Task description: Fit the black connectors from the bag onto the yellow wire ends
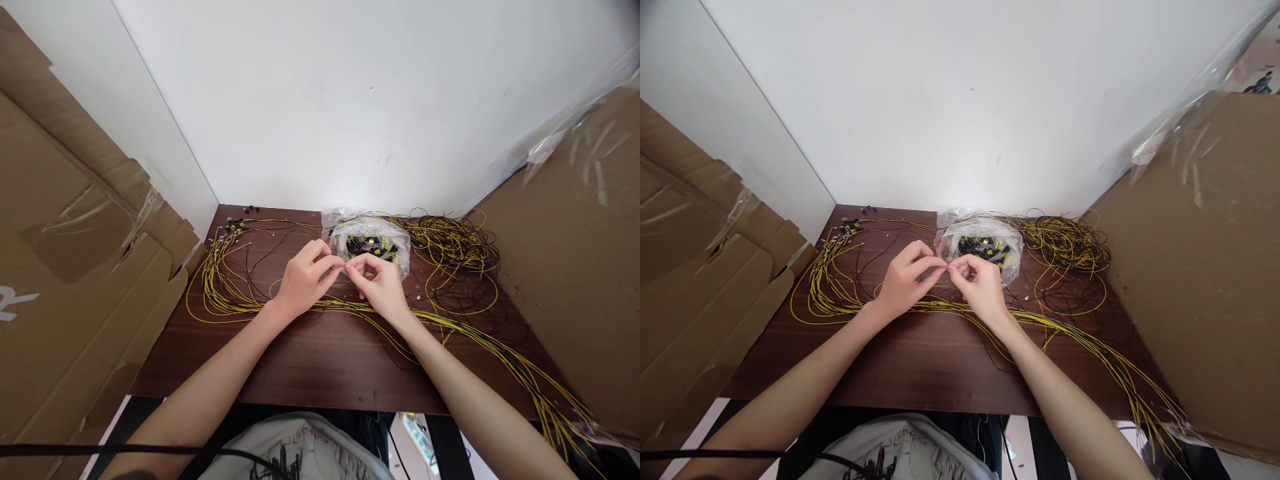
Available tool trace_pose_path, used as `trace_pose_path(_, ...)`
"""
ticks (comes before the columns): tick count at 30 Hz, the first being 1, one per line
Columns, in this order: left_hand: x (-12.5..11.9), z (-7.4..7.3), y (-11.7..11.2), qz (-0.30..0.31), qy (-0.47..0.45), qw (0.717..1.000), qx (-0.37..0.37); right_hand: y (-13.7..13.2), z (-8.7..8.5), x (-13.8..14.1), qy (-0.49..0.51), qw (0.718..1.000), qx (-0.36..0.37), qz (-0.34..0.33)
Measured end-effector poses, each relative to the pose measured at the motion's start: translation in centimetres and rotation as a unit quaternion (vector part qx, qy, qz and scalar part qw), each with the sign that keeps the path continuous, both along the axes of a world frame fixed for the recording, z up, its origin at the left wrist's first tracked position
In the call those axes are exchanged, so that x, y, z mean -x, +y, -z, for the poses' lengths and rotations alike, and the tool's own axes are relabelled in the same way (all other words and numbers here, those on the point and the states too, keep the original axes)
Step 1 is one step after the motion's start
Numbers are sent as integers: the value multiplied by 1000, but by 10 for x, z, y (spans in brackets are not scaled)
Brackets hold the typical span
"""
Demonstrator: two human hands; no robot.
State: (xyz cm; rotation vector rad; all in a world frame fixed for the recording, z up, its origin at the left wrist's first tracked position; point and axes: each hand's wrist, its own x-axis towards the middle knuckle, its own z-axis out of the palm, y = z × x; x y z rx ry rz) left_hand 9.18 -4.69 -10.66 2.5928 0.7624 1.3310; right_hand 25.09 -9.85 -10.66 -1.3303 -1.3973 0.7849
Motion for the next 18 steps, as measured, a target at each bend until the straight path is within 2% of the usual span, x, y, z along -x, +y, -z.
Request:
trace_pose_path(8, 0, 0, 1, -24, 19, 999, -24, 0, 0, 0, -29, 999, -12, -1)
trace_pose_path(18, 3, -1, 4, -31, 21, 999, 17, 0, -1, 0, -40, 999, -15, 4)
